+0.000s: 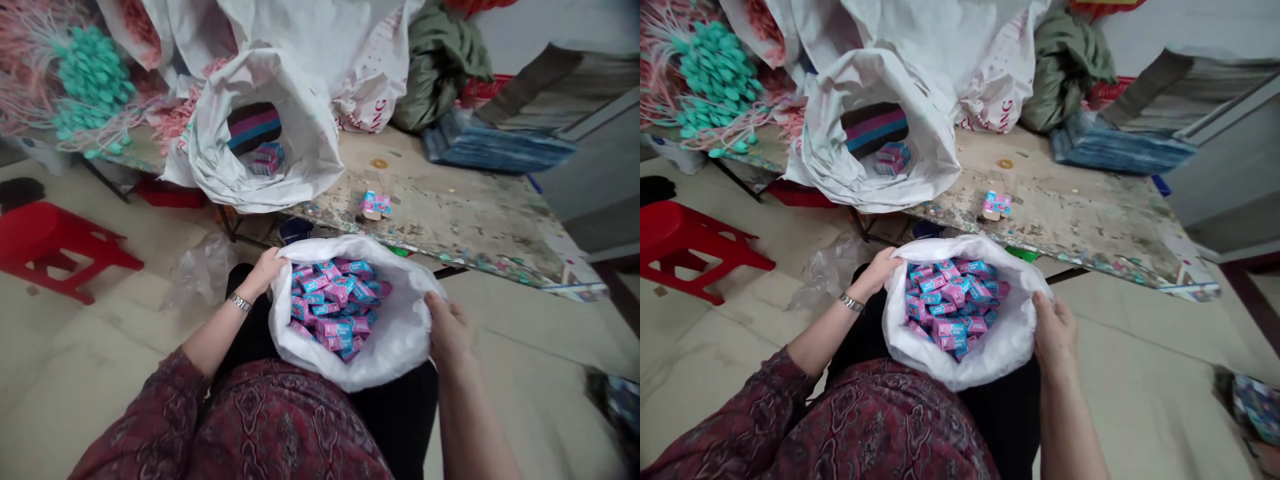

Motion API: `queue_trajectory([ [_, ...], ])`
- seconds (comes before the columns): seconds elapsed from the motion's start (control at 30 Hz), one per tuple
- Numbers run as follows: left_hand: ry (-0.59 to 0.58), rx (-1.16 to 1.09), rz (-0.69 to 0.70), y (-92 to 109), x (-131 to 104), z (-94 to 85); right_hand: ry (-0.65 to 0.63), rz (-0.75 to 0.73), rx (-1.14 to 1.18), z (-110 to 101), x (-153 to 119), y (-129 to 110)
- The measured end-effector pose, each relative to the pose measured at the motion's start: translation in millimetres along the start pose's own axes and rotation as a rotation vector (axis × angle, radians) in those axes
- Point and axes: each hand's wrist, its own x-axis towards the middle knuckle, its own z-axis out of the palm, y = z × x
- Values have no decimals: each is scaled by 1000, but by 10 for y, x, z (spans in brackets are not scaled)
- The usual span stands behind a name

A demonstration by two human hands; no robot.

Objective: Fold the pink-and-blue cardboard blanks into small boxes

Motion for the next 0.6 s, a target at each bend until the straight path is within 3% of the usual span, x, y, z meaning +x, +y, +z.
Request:
queue_trajectory([
  [0.07, 6, 11, 10, -47, 31, 55, 25, 78, -9, 37, 120, 94],
  [0.2, -11, -5, 52, -62, 67, 115, 72, 37, -40, 194, 239, 215],
  [0.3, 38, -41, 68, 39, 178, -42, -50, -35, -48, 367, 189, 196],
  [0.4, 111, -75, 106, 181, 333, -292, -94, -56, 22, 488, 128, 92],
  [0.5, 139, -147, 131, 265, 452, -449, -72, -62, 110, 506, 112, -5],
  [0.6, 121, -169, 127, 262, 528, -431, 2, -64, 158, 437, 102, 1],
])
